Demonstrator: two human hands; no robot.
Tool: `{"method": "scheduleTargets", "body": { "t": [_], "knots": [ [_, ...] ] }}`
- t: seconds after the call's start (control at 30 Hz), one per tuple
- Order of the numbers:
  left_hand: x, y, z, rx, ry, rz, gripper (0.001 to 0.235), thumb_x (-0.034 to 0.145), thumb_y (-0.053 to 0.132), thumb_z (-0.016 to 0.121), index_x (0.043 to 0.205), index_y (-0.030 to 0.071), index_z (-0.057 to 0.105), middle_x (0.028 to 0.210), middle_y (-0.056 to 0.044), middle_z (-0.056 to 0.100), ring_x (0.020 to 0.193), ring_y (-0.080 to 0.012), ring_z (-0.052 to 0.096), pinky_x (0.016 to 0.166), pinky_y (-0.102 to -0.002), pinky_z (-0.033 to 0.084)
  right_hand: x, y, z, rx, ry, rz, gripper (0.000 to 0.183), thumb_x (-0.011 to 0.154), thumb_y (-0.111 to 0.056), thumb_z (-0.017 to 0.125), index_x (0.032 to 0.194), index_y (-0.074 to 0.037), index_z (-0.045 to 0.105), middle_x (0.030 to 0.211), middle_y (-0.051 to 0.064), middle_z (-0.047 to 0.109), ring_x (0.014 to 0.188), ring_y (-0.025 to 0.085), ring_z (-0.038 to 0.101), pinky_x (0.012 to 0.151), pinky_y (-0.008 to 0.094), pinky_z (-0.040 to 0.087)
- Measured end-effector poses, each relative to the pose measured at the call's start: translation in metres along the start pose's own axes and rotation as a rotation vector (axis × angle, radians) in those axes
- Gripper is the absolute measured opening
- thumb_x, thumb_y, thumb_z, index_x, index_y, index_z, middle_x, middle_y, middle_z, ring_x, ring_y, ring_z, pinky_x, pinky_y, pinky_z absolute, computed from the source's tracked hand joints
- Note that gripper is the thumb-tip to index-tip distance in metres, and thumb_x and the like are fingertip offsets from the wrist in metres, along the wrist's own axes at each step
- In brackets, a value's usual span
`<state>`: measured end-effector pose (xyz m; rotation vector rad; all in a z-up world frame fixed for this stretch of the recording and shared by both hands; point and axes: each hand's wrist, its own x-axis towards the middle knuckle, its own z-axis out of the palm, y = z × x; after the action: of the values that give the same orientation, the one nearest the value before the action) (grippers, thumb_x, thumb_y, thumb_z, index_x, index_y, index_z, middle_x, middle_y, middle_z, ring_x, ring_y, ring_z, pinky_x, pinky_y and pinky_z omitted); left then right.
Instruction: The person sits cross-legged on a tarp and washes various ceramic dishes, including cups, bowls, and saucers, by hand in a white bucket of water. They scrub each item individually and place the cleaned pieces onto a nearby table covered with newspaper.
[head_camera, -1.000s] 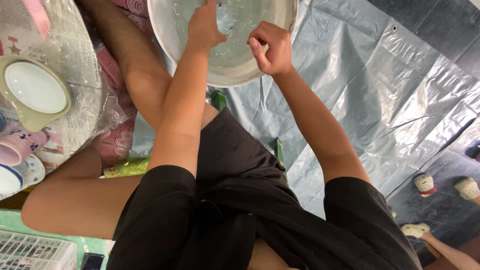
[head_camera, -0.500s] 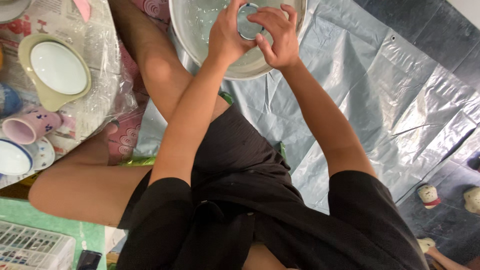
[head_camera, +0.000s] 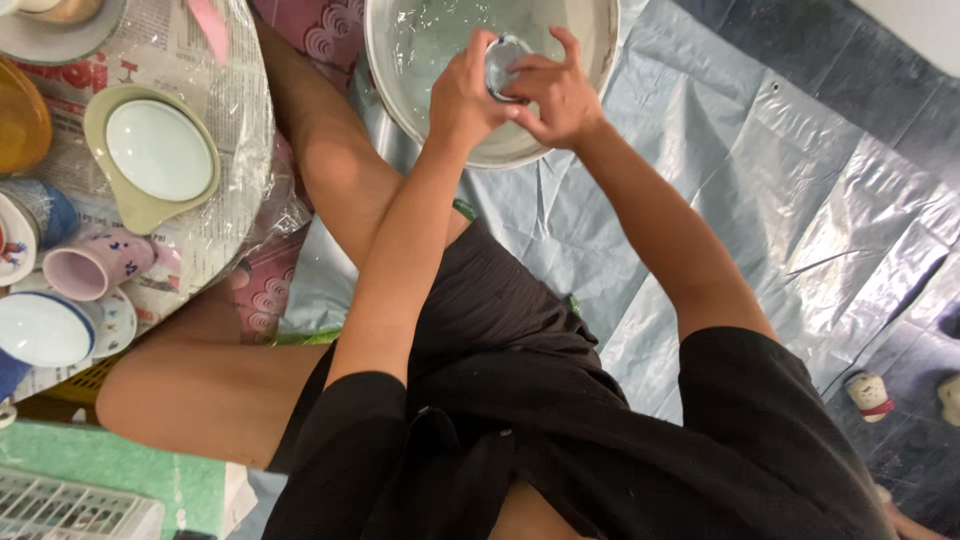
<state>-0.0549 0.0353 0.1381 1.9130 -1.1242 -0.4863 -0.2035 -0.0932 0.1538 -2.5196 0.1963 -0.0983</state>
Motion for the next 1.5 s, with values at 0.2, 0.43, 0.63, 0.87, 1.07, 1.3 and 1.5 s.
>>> {"method": "scheduleTargets", "body": {
  "t": [0.2, 0.43, 0.63, 0.87, 1.07, 1.3, 1.5],
  "knots": [
    [0.003, 0.006, -0.002, -0.032, 0.071, 0.088, 0.074, 0.061, 0.021, 0.093, 0.121, 0.013, 0.05, 0.104, -0.012, 0.069, 0.098, -0.0375, 0.066, 0.078, -0.047, 0.056, -0.004, 0.0, 0.01, -0.136, 0.225, -0.185, 0.055, 0.111, -0.049, 0.049, 0.126, 0.0, 0.069, 0.125, 0.014, 0.072, 0.134, 0.029, 0.059, 0.122, 0.064, 0.013],
    [0.0, 0.014, -0.01, 0.037, 0.016, 0.091, 0.072, 0.059, 0.016, 0.092, 0.12, 0.014, 0.054, 0.113, -0.004, 0.069, 0.104, -0.0325, 0.064, 0.079, -0.045, 0.055, -0.001, -0.003, -0.005, 0.07, 0.107, -0.136, 0.047, 0.104, -0.043, 0.046, 0.104, -0.005, 0.073, 0.097, 0.01, 0.073, 0.114, 0.03, 0.066, 0.118, 0.059, 0.022],
    [0.003, 0.005, -0.01, 0.173, 0.045, 0.148, 0.081, 0.051, 0.011, 0.093, 0.123, 0.015, 0.056, 0.118, -0.006, 0.064, 0.109, -0.0343, 0.059, 0.087, -0.045, 0.052, -0.001, -0.021, -0.014, 0.164, 0.534, -0.026, 0.043, 0.109, -0.035, 0.041, 0.104, -0.002, 0.069, 0.097, 0.013, 0.069, 0.1, 0.032, 0.06, 0.1, 0.044, 0.034],
    [0.003, -0.005, 0.001, 0.553, -0.004, 0.08, 0.074, 0.052, 0.004, 0.088, 0.121, 0.019, 0.065, 0.117, -0.007, 0.057, 0.113, -0.0297, 0.052, 0.085, -0.044, 0.044, 0.001, -0.021, -0.015, 0.221, 0.557, 0.009, 0.044, 0.112, -0.034, 0.04, 0.106, 0.0, 0.066, 0.1, 0.014, 0.067, 0.097, 0.032, 0.057, 0.093, 0.042, 0.041],
    [0.002, -0.03, 0.032, 0.936, -0.212, -0.098, 0.047, 0.061, 0.024, 0.088, 0.104, 0.015, 0.071, 0.116, -0.009, 0.055, 0.116, -0.029, 0.047, 0.092, -0.048, 0.042, 0.003, -0.021, -0.013, 0.271, 0.485, -0.019, 0.044, 0.113, -0.034, 0.042, 0.106, 0.003, 0.065, 0.1, 0.017, 0.065, 0.097, 0.033, 0.06, 0.089, 0.043, 0.049],
    [0.01, -0.07, 0.076, 0.992, -0.46, -0.32, 0.048, 0.06, 0.028, 0.087, 0.104, 0.018, 0.072, 0.11, -0.005, 0.061, 0.103, -0.0273, 0.056, 0.071, -0.037, 0.047, 0.002, -0.015, -0.012, 0.348, 0.506, 0.008, 0.043, 0.111, -0.032, 0.043, 0.105, 0.003, 0.066, 0.097, 0.018, 0.065, 0.093, 0.032, 0.062, 0.085, 0.041, 0.051],
    [0.029, -0.094, 0.098, 1.266, -0.608, -0.322, 0.037, 0.065, 0.034, 0.084, 0.095, 0.017, 0.072, 0.101, -0.004, 0.066, 0.095, -0.0246, 0.062, 0.058, -0.037, 0.044, -0.001, -0.009, -0.009, 0.396, 0.51, 0.021, 0.038, 0.11, -0.029, 0.046, 0.103, 0.003, 0.066, 0.093, 0.017, 0.064, 0.088, 0.031, 0.063, 0.08, 0.04, 0.052]
  ]
}}
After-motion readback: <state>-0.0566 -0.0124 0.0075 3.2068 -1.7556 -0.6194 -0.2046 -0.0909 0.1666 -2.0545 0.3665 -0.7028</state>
